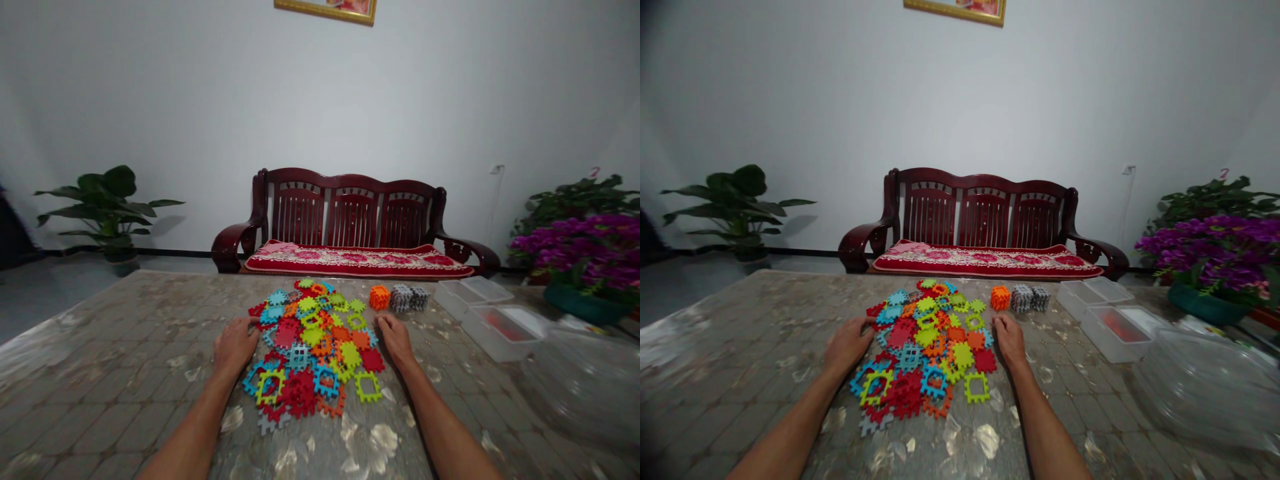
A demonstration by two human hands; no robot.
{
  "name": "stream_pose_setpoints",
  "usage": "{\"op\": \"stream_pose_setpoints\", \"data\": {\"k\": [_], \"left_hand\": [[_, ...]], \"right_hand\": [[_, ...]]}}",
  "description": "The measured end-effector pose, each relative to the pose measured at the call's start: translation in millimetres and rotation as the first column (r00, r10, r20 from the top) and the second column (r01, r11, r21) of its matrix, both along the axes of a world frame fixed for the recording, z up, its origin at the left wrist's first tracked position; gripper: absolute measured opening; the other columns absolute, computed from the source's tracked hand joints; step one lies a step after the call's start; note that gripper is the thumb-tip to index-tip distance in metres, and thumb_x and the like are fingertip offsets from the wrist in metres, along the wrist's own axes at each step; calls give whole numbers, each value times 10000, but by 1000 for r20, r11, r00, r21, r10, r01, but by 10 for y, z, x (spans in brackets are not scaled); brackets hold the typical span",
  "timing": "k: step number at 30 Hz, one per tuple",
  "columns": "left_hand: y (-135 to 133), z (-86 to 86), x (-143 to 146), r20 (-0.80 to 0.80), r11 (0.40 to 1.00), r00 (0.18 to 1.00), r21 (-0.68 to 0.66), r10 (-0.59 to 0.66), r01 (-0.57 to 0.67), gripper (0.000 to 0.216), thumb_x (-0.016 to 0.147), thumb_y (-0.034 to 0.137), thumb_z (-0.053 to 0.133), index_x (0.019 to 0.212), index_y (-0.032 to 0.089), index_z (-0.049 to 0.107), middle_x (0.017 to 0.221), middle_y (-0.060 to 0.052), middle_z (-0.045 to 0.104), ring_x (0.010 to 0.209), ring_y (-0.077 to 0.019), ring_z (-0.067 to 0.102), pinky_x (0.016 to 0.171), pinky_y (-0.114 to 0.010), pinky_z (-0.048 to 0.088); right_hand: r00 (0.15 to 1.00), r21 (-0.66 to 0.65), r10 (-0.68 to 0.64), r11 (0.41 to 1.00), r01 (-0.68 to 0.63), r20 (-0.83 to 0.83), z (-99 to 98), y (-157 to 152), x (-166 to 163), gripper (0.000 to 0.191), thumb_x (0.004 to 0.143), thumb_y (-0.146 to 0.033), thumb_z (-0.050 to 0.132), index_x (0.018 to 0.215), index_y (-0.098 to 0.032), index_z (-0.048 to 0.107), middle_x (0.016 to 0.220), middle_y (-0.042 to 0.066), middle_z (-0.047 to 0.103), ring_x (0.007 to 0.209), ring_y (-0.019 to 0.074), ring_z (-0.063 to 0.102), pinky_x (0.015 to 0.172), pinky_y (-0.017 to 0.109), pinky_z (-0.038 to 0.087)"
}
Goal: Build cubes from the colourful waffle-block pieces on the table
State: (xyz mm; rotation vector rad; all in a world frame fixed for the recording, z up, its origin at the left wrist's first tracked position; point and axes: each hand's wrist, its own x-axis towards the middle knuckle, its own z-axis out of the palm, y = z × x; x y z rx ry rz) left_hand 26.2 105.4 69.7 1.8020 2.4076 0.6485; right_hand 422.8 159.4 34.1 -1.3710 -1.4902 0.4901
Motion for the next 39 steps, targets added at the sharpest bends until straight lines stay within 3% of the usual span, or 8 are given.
{"op": "stream_pose_setpoints", "data": {"k": [12,16,20,23,26,34,39], "left_hand": [[12,-31,-14,-1,1000,1000,4,-7,7,392,928,281,481,1236,255,722,1359,-105,695,1281,-288,614,1091,-477,459],[13,-27,-13,-8,1000,1000,-4,-6,6,389,932,292,482,1234,252,725,1349,-109,701,1265,-293,623,1077,-478,468],[13,-21,-12,-7,1000,1000,1,-6,6,382,929,296,491,1225,252,729,1346,-104,706,1262,-283,625,1075,-453,472],[15,-17,-12,-7,1000,1000,3,-8,9,385,925,298,486,1216,251,734,1341,-105,707,1260,-291,627,1067,-460,478],[19,-16,-12,-7,1000,1000,-4,-5,5,396,929,302,475,1227,249,729,1340,-107,704,1261,-294,628,1067,-466,477],[20,-27,-19,8,1000,1000,-6,-15,15,388,931,310,487,1231,259,727,1350,-109,697,1278,-302,614,1076,-487,468],[23,-36,-25,8,1000,1000,-10,-17,17,391,932,308,487,1237,256,725,1360,-114,693,1275,-313,615,1073,-507,471]], "right_hand": [[998,2,11,1000,-11,-55,-13,13,-8,404,763,-524,578,895,-193,768,907,101,795,856,275,715,827,414,560],[997,93,30,995,-37,74,67,-119,-84,304,792,-450,610,902,-217,772,970,98,785,954,271,700,933,431,527],[935,104,180,970,-221,306,201,-323,-264,214,808,-374,685,958,-257,782,984,63,777,987,250,668,967,408,489],[838,32,336,922,-386,430,284,-435,-428,308,777,-387,768,1067,-285,780,1051,40,779,1022,251,660,992,414,470],[768,-16,420,882,-471,483,314,-484,-522,413,743,-399,811,1141,-296,767,1154,40,772,1107,273,657,1075,452,424],[801,-42,382,911,-410,460,288,-480,-414,489,804,-326,707,1289,-265,705,1274,69,740,1158,270,670,1058,433,460],[759,-49,367,913,-406,538,279,-478,-407,517,788,-311,723,1303,-272,697,1311,68,721,1193,282,648,1101,461,428]]}}
